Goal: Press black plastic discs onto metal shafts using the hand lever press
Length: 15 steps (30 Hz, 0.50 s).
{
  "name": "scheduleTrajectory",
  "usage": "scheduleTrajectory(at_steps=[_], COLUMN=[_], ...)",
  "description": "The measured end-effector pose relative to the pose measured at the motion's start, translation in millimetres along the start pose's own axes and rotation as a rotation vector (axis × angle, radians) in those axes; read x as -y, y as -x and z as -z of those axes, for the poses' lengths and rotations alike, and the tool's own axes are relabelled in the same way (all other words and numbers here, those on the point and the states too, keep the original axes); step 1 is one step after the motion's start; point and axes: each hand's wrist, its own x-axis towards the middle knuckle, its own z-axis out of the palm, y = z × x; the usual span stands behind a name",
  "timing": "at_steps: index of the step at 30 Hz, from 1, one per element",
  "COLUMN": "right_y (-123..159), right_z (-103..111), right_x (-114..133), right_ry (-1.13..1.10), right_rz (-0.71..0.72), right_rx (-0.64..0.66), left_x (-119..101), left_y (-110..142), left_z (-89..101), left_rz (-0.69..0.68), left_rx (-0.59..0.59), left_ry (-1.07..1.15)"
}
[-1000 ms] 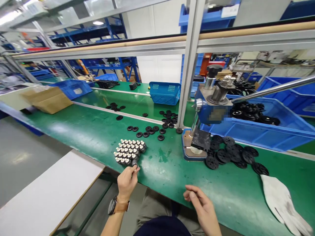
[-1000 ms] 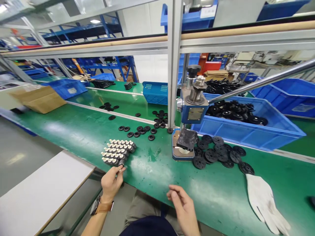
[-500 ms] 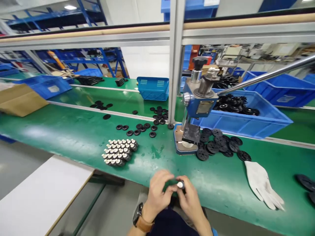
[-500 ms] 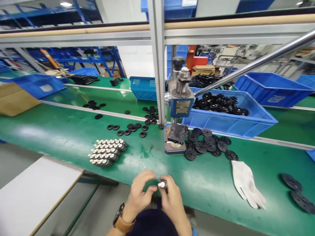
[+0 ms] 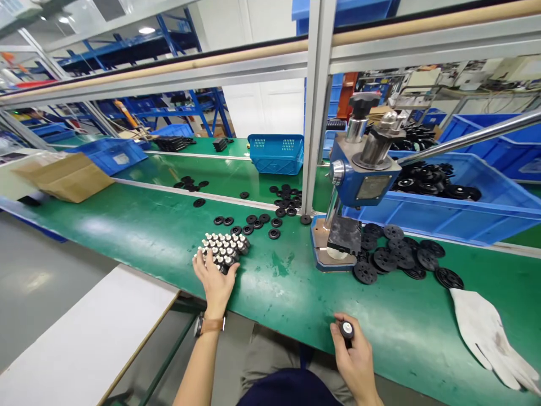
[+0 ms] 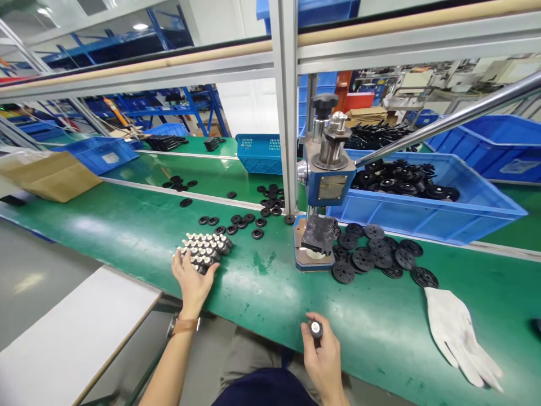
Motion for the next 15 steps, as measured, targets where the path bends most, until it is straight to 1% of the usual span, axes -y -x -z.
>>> scheduleTrajectory(at_steps=[2, 4, 6, 7, 8, 9, 10, 11, 13, 14, 15], right_y=[-1, -1, -3, -5, -6, -8, -9, -11, -11, -10, -8], right_z=[1, 2, 3, 3, 2, 1, -1, -2, -7, -9, -10], right_x=[-2, -3, -3, -2, -1, 0, 2, 5, 11, 14, 17], right_ry=[0.011, -0.001, -0.029, -0.046, -0.063, -0.077, -0.088, -0.095, -0.11, -0.119, -0.125], right_rz=[-0.003, 0.003, 0.01, 0.007, -0.002, -0.016, -0.027, -0.03, -0.007, 0.009, 0.023], right_rx=[0.017, 0.046, 0.08, 0.093, 0.1, 0.103, 0.102, 0.101, 0.113, 0.131, 0.158], left_x=[2, -6, -26, -41, -59, -79, -99, -119, -155, -170, -182], left_y=[-16, -26, -21, -12, 1, 17, 35, 53, 86, 99, 109], left_z=[-2.0, -3.3, -5.4, -6.4, -6.8, -6.3, -4.7, -2.2, 4.5, 7.8, 10.5], left_rz=[0.005, 0.038, 0.062, 0.04, -0.03, -0.114, -0.189, -0.228, -0.232, -0.211, -0.175], left_rx=[0.049, 0.082, 0.043, 0.012, 0.029, 0.107, 0.225, 0.362, 0.673, 0.819, 0.93], left_ry=[0.02, 0.03, 0.053, 0.096, 0.172, 0.275, 0.393, 0.509, 0.687, 0.755, 0.809])
